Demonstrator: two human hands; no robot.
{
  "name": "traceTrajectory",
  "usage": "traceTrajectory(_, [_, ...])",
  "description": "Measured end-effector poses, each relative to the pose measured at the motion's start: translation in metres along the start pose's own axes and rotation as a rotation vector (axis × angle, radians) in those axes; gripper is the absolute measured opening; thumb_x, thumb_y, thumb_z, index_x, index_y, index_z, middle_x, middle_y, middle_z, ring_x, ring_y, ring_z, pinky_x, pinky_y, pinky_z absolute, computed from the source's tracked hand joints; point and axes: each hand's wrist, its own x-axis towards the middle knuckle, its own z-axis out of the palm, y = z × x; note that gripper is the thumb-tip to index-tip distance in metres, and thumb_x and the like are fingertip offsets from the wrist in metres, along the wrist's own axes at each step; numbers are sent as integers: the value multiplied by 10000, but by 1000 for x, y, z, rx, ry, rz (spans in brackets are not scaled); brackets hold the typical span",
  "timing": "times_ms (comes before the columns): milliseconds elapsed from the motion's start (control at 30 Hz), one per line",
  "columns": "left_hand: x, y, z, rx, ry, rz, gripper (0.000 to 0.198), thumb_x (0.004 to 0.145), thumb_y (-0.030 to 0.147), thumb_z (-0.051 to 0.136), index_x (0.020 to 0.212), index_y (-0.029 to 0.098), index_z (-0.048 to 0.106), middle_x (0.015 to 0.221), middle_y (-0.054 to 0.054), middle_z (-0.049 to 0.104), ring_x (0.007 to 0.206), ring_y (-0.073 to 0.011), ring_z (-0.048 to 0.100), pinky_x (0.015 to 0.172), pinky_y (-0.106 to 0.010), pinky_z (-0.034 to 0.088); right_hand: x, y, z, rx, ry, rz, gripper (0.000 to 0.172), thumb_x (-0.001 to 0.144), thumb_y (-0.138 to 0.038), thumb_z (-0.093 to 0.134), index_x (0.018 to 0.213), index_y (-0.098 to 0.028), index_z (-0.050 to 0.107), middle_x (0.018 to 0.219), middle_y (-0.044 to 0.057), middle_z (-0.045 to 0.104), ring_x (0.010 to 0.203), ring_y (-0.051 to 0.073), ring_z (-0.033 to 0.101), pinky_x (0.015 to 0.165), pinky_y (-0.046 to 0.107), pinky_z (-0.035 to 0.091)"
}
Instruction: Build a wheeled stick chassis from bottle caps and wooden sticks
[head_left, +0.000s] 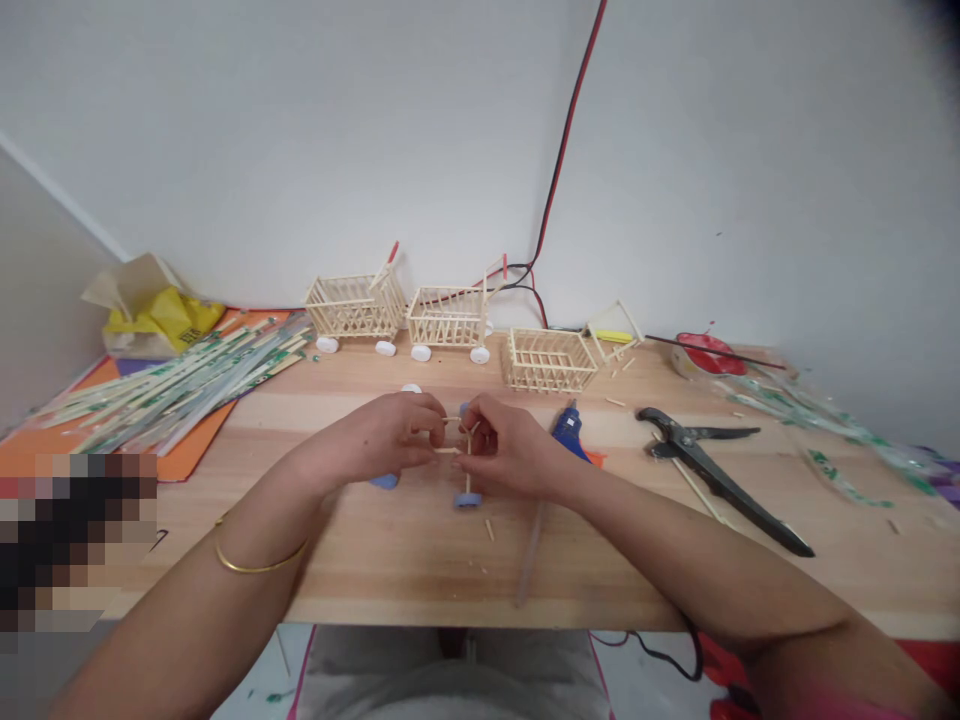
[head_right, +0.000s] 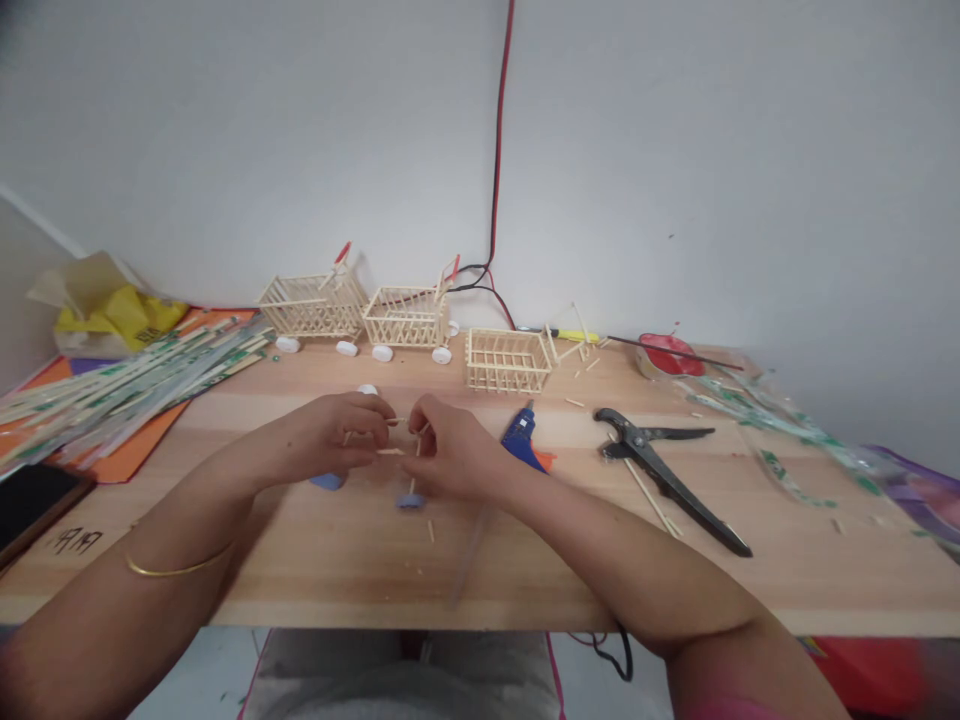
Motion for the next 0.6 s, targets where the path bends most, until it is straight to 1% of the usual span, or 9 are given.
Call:
traceTrajectory(133, [0, 1, -1, 1, 2, -6, 183, 836, 275, 518, 774, 169, 654, 934, -60, 595, 864, -171, 553, 758, -275, 438, 0, 0, -1, -3, 5, 13, 296, 684, -248, 680, 862, -212, 447, 640, -59, 540, 570, 105, 518, 525, 220, 374])
traceTrajectory(333, [1, 3, -2, 9, -4, -23, 169, 832, 278, 522, 767, 168, 631, 911, -51, 584, 848, -162, 550, 727, -256, 433, -2, -4, -5, -15, -2, 21, 340, 669, -313, 706, 869, -209, 451, 647, -52, 540, 571, 108, 515, 534, 223, 380])
traceTrajectory(500, [1, 4, -2, 33, -9, -22, 149, 835, 240, 514, 772, 165, 626, 895, -44, 583, 838, -154, 545, 725, -246, 417, -4, -9, -8, -42, -5, 18, 329, 657, -249, 690, 882, -209, 454, 671, -48, 542, 589, 113, 526, 550, 226, 387])
traceTrajectory(600, [1, 3, -1, 30, -3, -23, 101, 813, 219, 541, 779, 166, 620, 899, -39, 585, 845, -155, 541, 733, -246, 411, -4, -9, -9, -50, -5, 9, 342, 652, -249, 696, 889, -211, 453, 688, -47, 542, 613, 118, 534, 565, 230, 394])
